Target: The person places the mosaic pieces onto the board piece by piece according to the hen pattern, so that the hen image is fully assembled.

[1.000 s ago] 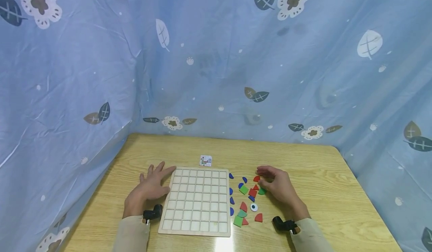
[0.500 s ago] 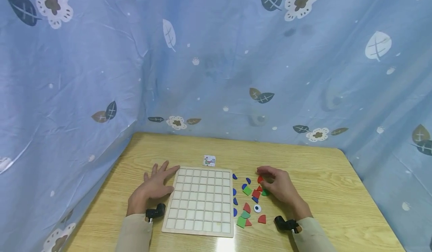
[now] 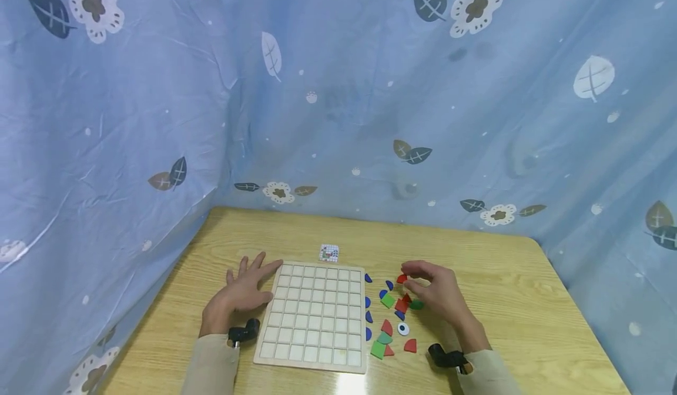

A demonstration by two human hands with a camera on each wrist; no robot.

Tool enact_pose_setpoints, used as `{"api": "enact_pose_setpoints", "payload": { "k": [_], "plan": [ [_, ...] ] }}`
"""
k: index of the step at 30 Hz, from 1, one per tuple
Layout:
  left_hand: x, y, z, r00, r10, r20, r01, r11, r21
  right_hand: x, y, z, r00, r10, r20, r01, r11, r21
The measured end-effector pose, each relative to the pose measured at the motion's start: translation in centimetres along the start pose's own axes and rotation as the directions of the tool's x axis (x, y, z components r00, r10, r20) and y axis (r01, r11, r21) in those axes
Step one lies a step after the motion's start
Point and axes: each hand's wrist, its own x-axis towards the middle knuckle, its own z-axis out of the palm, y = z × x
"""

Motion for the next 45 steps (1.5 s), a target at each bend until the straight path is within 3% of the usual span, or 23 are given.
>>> {"api": "enact_pose_setpoints", "payload": {
  "k": [4, 10, 14, 19, 23, 29, 37, 45],
  "plan": [
    [0.0, -0.2, -0.1, 1.000, 0.007, 0.001, -0.007, 1.000, 0.002, 1.0, -3.5, 0.9, 0.997, -0.074, -0.034, 0.076, 0.994, 0.074],
    [0.0, -0.2, 0.0, 1.000, 0.003, -0.001, -0.003, 1.000, 0.002, 2.6, -7.4, 4.0, 0.993, -0.111, -0.036, 0.115, 0.982, 0.147],
    [0.0, -0.1, 0.1, 1.000, 0.008, 0.006, -0.008, 1.000, -0.013, 3.5, -9.0, 6.7, 0.994, -0.108, -0.003, 0.105, 0.959, 0.263],
    [0.1, 0.0, 0.2, 1.000, 0.005, 0.005, -0.005, 1.000, -0.014, 4.6, -10.4, 9.9, 0.995, -0.086, 0.056, 0.054, 0.904, 0.424],
    [0.1, 0.2, 0.2, 1.000, -0.006, -0.008, 0.006, 1.000, -0.006, 5.5, -10.9, 12.3, 0.993, -0.082, 0.081, 0.033, 0.877, 0.480],
    [0.1, 0.3, 0.1, 1.000, -0.019, -0.015, 0.019, 1.000, -0.002, 6.6, -11.0, 15.2, 0.989, -0.067, 0.130, 0.002, 0.897, 0.442],
    [0.1, -0.2, 0.2, 1.000, -0.015, -0.018, 0.015, 1.000, -0.011, 7.4, -11.0, 17.6, 0.982, -0.077, 0.174, -0.004, 0.906, 0.423],
    [0.0, -0.5, 0.1, 1.000, -0.002, -0.014, 0.001, 1.000, -0.023, 7.4, -11.6, 18.3, 0.962, -0.144, 0.232, 0.102, 0.978, 0.183]
  ]
}}
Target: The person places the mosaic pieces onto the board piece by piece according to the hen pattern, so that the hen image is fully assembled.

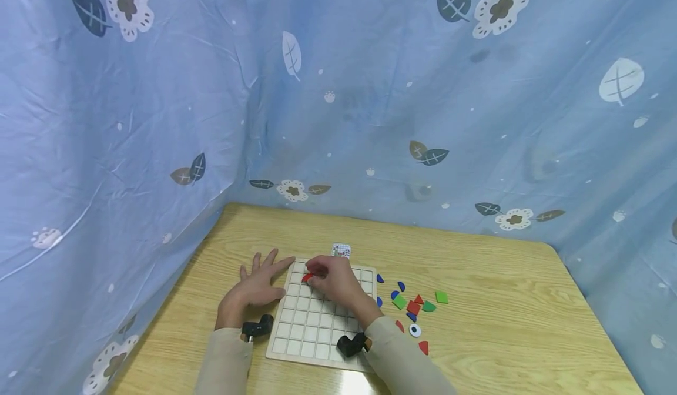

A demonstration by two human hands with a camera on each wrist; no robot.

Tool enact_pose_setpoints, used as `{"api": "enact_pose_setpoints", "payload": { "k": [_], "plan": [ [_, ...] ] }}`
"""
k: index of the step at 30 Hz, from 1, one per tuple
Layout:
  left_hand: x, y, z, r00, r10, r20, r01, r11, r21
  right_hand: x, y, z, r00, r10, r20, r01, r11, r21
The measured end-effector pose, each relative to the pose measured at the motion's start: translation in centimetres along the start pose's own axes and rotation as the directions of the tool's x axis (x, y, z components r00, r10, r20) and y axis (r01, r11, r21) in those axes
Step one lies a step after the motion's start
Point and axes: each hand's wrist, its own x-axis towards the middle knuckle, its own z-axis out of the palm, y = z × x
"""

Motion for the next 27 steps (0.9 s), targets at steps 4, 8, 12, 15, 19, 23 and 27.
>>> {"api": "enact_pose_setpoints", "payload": {
  "k": [4, 8, 12, 15, 19, 23, 27],
  "plan": [
    [0.05, -0.02, 0.01, 1.000, 0.001, -0.005, -0.001, 1.000, -0.001, 0.11, -0.43, 0.10, 0.999, -0.013, 0.031, 0.016, 0.996, -0.089],
    [0.04, 0.06, 0.01, 1.000, 0.001, -0.007, -0.001, 1.000, -0.006, 0.14, -0.64, 0.03, 0.999, -0.014, 0.050, 0.021, 0.989, -0.149],
    [0.03, 0.10, -0.04, 1.000, -0.001, -0.007, 0.001, 1.000, -0.006, 0.26, -0.74, -0.08, 0.999, -0.015, 0.047, 0.022, 0.986, -0.167],
    [0.07, 0.14, -0.02, 1.000, -0.003, -0.009, 0.003, 1.000, -0.005, 0.36, -0.65, -0.11, 0.999, -0.013, 0.051, 0.021, 0.988, -0.153],
    [0.04, 0.17, 0.00, 1.000, -0.005, -0.010, 0.005, 1.000, 0.003, 0.40, -0.64, -0.13, 0.998, -0.023, 0.062, 0.033, 0.987, -0.157],
    [0.01, 0.08, 0.06, 1.000, -0.003, -0.016, 0.003, 1.000, 0.006, 0.46, -0.88, -0.17, 0.997, -0.055, 0.061, 0.066, 0.978, -0.197],
    [-0.04, 0.00, 0.09, 1.000, 0.001, -0.020, -0.001, 1.000, 0.004, 0.52, -1.11, -0.15, 0.995, -0.077, 0.057, 0.088, 0.972, -0.218]
  ]
}}
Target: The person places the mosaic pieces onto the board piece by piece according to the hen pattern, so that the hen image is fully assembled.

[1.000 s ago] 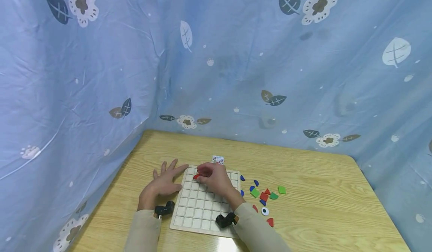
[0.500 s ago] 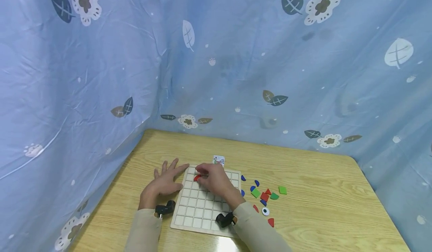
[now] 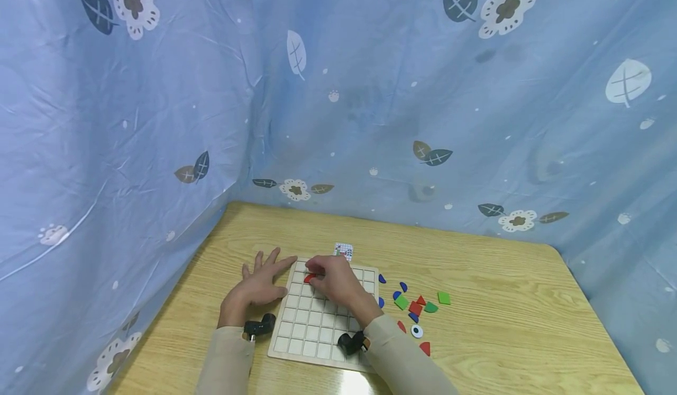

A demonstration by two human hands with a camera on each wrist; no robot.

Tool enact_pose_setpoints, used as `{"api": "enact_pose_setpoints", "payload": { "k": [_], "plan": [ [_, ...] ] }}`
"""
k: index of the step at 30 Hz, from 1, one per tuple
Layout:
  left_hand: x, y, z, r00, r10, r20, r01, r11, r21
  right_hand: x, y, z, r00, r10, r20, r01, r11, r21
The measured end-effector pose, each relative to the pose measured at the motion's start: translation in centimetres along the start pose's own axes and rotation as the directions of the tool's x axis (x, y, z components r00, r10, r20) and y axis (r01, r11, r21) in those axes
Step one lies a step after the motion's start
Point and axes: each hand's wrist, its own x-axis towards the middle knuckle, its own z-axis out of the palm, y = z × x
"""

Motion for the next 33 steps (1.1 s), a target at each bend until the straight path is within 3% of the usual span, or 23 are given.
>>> {"api": "enact_pose_setpoints", "payload": {
  "k": [8, 15, 20, 27, 33],
  "plan": [
    [-0.1, 0.0, 0.1, 1.000, 0.003, 0.001, -0.003, 1.000, 0.008, -0.3, 0.2, -0.2, 1.000, -0.004, 0.011, 0.004, 1.000, 0.010],
    [0.1, 0.2, 0.2, 1.000, 0.002, 0.008, -0.002, 1.000, -0.005, -2.6, 0.2, -3.0, 0.998, 0.061, -0.003, -0.059, 0.978, 0.198],
    [0.1, 0.0, 0.1, 1.000, 0.011, 0.012, -0.011, 1.000, -0.017, -5.9, 0.8, -5.4, 0.988, 0.141, -0.057, -0.115, 0.938, 0.327],
    [-0.1, 0.0, 0.0, 1.000, 0.009, 0.013, -0.008, 1.000, -0.024, -12.0, 2.6, -8.8, 0.966, 0.242, -0.095, -0.191, 0.907, 0.375],
    [0.0, -0.1, 0.0, 1.000, 0.016, 0.024, -0.016, 1.000, -0.014, -17.4, 4.2, -11.4, 0.913, 0.393, -0.108, -0.332, 0.870, 0.364]
  ]
}}
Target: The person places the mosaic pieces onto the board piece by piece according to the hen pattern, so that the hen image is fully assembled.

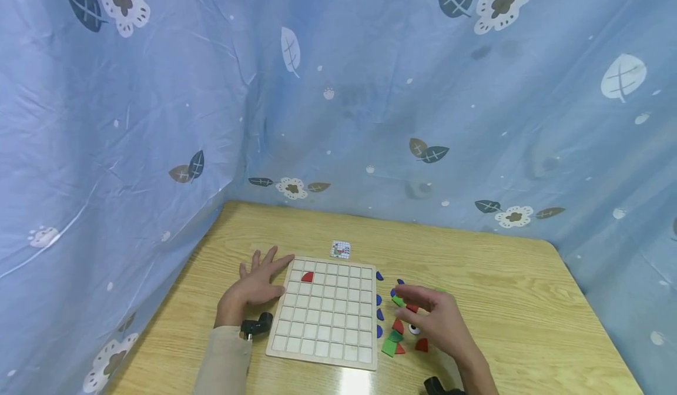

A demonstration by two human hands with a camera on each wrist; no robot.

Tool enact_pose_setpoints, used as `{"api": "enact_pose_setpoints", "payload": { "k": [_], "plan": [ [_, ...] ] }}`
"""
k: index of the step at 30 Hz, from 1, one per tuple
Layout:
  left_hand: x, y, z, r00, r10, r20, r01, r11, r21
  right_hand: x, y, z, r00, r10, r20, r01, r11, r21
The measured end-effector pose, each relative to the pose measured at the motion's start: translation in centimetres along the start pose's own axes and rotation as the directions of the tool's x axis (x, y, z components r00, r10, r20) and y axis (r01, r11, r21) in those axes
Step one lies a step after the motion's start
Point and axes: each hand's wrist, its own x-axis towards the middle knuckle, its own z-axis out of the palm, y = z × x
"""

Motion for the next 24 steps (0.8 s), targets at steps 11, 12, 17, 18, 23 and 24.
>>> {"api": "enact_pose_setpoints", "payload": {
  "k": [11, 12, 17, 18, 23, 24],
  "plan": [
    [-0.1, -0.1, -0.1, 1.000, 0.014, 0.017, -0.014, 1.000, 0.022, -4.6, 2.7, -2.5, 0.981, 0.086, -0.175, -0.082, 0.996, 0.029],
    [0.0, -0.1, -0.1, 1.000, 0.014, 0.018, -0.015, 1.000, 0.025, -4.8, 3.0, -2.5, 0.978, 0.099, -0.182, -0.094, 0.995, 0.038],
    [0.1, -0.1, 0.0, 1.000, 0.006, 0.018, -0.006, 0.999, 0.033, -5.1, 3.9, -2.0, 0.972, 0.112, -0.205, -0.110, 0.994, 0.021],
    [0.1, -0.1, 0.0, 1.000, 0.003, 0.018, -0.003, 0.999, 0.033, -5.1, 4.0, -1.9, 0.973, 0.105, -0.206, -0.105, 0.994, 0.012],
    [0.2, -0.2, 0.0, 1.000, -0.007, 0.014, 0.006, 1.000, 0.027, -4.8, 3.9, -1.2, 0.978, 0.082, -0.194, -0.093, 0.994, -0.051],
    [0.2, -0.2, 0.0, 1.000, -0.010, 0.015, 0.010, 1.000, 0.025, -4.7, 3.8, -1.0, 0.979, 0.080, -0.190, -0.093, 0.994, -0.063]
  ]
}}
